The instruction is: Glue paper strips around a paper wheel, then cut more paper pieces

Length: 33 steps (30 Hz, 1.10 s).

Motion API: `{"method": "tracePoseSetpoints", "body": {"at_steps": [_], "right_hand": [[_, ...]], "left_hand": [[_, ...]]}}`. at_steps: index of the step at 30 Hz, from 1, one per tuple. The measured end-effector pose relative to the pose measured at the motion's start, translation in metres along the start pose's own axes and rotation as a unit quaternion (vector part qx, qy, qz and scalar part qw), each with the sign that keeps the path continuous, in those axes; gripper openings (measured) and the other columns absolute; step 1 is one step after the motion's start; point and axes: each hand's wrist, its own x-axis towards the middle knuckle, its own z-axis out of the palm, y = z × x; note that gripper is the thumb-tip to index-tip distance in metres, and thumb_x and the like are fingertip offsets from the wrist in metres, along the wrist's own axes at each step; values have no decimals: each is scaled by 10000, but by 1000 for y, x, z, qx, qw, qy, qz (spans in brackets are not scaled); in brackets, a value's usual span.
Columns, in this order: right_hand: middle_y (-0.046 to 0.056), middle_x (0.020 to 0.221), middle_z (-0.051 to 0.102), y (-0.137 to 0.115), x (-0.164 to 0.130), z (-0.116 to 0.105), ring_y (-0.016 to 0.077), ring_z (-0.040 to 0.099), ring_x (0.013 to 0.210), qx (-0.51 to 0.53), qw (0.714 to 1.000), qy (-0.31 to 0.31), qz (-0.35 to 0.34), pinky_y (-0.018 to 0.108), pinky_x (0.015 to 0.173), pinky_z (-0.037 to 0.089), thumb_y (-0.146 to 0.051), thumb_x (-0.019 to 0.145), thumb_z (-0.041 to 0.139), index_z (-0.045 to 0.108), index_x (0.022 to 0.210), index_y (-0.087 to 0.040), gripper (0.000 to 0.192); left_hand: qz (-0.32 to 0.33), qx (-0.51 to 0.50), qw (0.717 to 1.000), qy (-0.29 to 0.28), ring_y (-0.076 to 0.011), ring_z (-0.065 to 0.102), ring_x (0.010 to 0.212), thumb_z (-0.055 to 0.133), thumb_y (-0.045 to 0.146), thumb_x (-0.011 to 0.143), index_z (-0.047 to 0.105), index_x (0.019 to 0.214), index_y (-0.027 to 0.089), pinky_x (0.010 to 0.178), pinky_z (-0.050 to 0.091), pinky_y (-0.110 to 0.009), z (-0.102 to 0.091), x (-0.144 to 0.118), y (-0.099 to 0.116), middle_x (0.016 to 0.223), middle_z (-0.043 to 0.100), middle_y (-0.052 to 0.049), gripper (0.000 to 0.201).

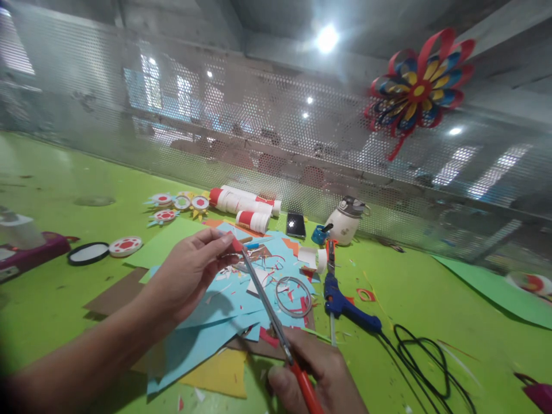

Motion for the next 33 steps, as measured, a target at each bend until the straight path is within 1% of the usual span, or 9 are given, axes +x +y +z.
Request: {"method": "tracePoseSetpoints", "body": {"at_steps": [5, 10, 14, 16, 18, 20, 23, 29, 33], "right_hand": [[62, 818, 726, 4, -4, 3, 186, 677, 668, 12, 1000, 8, 22, 238, 603, 538, -496, 893, 503, 681, 1118, -198, 414], [52, 845, 728, 4, -4, 3, 186, 675, 689, 7, 1000, 4, 16, 231, 616, 531, -484, 878, 532, 678, 1126, -227, 387], [29, 752, 705, 2, -2, 2, 164, 638, 600, -8, 1000, -10, 13, 217, 553, 509, -488, 889, 506, 676, 1134, -236, 390], [20, 753, 707, 2, -2, 2, 150, 624, 567, -7, 1000, -10, 7, 208, 541, 504, -473, 887, 514, 670, 1144, -250, 374], [16, 789, 722, 2, -2, 3, 148, 646, 592, 2, 1000, -2, 0, 204, 570, 513, -453, 885, 526, 663, 1151, -266, 353], [21, 829, 733, 3, -3, 5, 163, 684, 671, 14, 1000, 7, -2, 207, 615, 527, -448, 886, 531, 665, 1147, -268, 345], [33, 867, 740, 5, -4, 6, 180, 703, 737, 18, 1000, 14, 4, 211, 630, 535, -457, 887, 528, 669, 1145, -254, 357], [26, 778, 722, 5, -4, 6, 151, 657, 599, 6, 1000, 16, 11, 216, 610, 541, -479, 894, 505, 685, 1123, -237, 379], [30, 809, 727, 4, -4, 6, 169, 677, 659, 6, 1000, 18, 4, 216, 624, 543, -469, 892, 516, 677, 1131, -254, 359]], "left_hand": [[-9, -16, 1000, -1, -122, 573, 658, 703, 213, 733, 598, 653, 136, 708, 479, -294, 1, -1, 0, 677, 614, -13, 153], [-7, -6, 1000, 2, -117, 566, 665, 675, 185, 753, 604, 660, 129, 724, 486, -291, 2, -2, -2, 687, 610, -12, 130], [-7, -6, 1000, 0, -118, 565, 666, 664, 189, 763, 600, 661, 127, 711, 490, -285, 3, -3, -4, 688, 605, -16, 136], [-7, -7, 1000, 1, -116, 563, 662, 657, 191, 771, 599, 663, 126, 700, 491, -281, 3, -3, -4, 689, 605, -18, 139], [-8, -9, 1000, 3, -117, 566, 668, 654, 196, 776, 600, 668, 125, 701, 492, -282, 4, -3, -4, 696, 607, -20, 139], [-9, -12, 1000, 1, -120, 570, 679, 657, 198, 775, 603, 674, 124, 708, 494, -285, 4, -3, -3, 705, 609, -21, 136], [-10, -18, 1000, -5, -122, 580, 684, 657, 195, 777, 607, 685, 120, 712, 497, -285, 4, -3, -3, 716, 619, -26, 128], [-13, -30, 999, -2, -122, 584, 677, 651, 179, 779, 606, 687, 112, 700, 503, -273, 4, -3, -3, 712, 623, -32, 123], [-13, -39, 999, -4, -119, 584, 672, 647, 180, 780, 609, 678, 108, 691, 502, -263, 5, -4, -3, 704, 624, -35, 130]]}}
